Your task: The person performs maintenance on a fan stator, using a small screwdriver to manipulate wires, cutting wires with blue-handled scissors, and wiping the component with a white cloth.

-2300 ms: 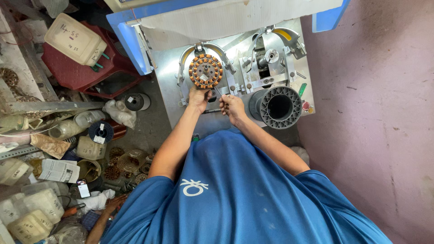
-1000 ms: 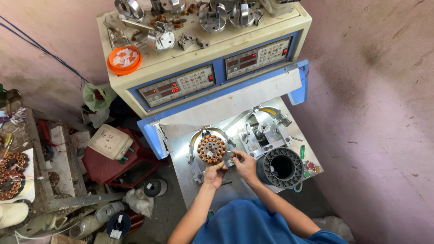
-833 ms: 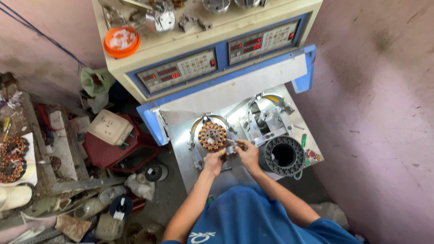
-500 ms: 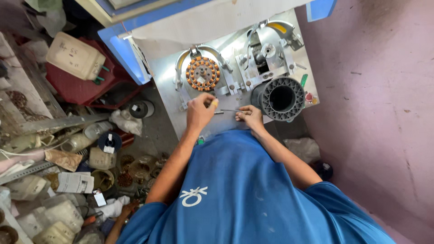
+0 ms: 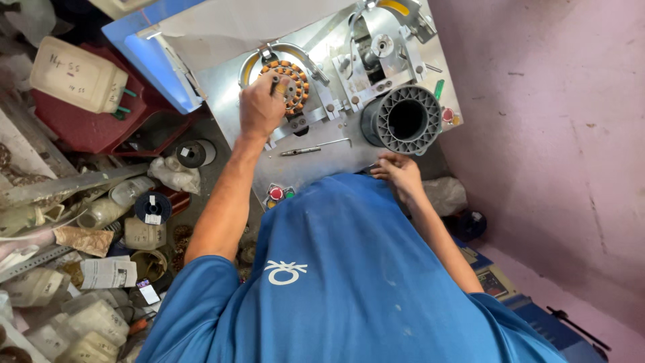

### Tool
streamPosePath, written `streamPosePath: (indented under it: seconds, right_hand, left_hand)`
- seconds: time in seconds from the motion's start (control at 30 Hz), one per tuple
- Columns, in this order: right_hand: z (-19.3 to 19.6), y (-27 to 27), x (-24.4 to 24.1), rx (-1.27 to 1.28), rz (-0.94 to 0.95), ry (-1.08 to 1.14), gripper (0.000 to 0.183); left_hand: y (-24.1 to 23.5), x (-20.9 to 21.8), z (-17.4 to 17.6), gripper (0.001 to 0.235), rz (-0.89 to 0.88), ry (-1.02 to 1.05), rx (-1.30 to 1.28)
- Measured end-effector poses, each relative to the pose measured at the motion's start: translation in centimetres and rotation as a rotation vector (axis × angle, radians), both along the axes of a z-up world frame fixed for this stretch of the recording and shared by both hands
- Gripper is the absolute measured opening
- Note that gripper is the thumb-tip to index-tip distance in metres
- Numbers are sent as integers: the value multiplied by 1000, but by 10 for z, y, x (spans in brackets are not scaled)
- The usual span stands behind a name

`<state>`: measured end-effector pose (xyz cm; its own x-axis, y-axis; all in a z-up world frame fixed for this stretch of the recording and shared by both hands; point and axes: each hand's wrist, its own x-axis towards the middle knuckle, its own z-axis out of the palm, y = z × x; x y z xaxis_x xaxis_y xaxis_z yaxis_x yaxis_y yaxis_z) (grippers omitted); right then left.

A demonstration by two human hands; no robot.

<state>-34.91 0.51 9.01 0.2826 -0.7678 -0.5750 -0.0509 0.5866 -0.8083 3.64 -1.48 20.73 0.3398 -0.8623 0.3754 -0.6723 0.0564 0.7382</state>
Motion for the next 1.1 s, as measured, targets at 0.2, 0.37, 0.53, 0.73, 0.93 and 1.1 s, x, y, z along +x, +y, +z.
streamPosePath:
  seconds: [0.2, 0.37, 0.53, 0.73, 0.93, 1.1]
  right_hand:
    - [43, -27, -46, -148, -413, -25, 32]
    - [60, -38, -4, -261, -280, -58, 32]
    - [56, -9, 29, -213, -338, -112, 28]
    - [55, 8, 24, -118, -372, -183, 30]
    - [48, 1, -4, -18, -312, -250, 25]
    - [52, -2, -29, -54, -305, -151, 30]
  left_hand:
    - [-1, 2, 63, 15, -244, 22, -109]
    - [9, -28, 107, 15, -448, -11, -214]
    - [14, -63, 109, 14, -635, 85, -129]
    - [3, -107, 88, 17, -862, 74, -35]
    - [-18, -141, 69, 16, -925, 66, -47]
    - [-33, -159, 54, 20, -948, -69, 29]
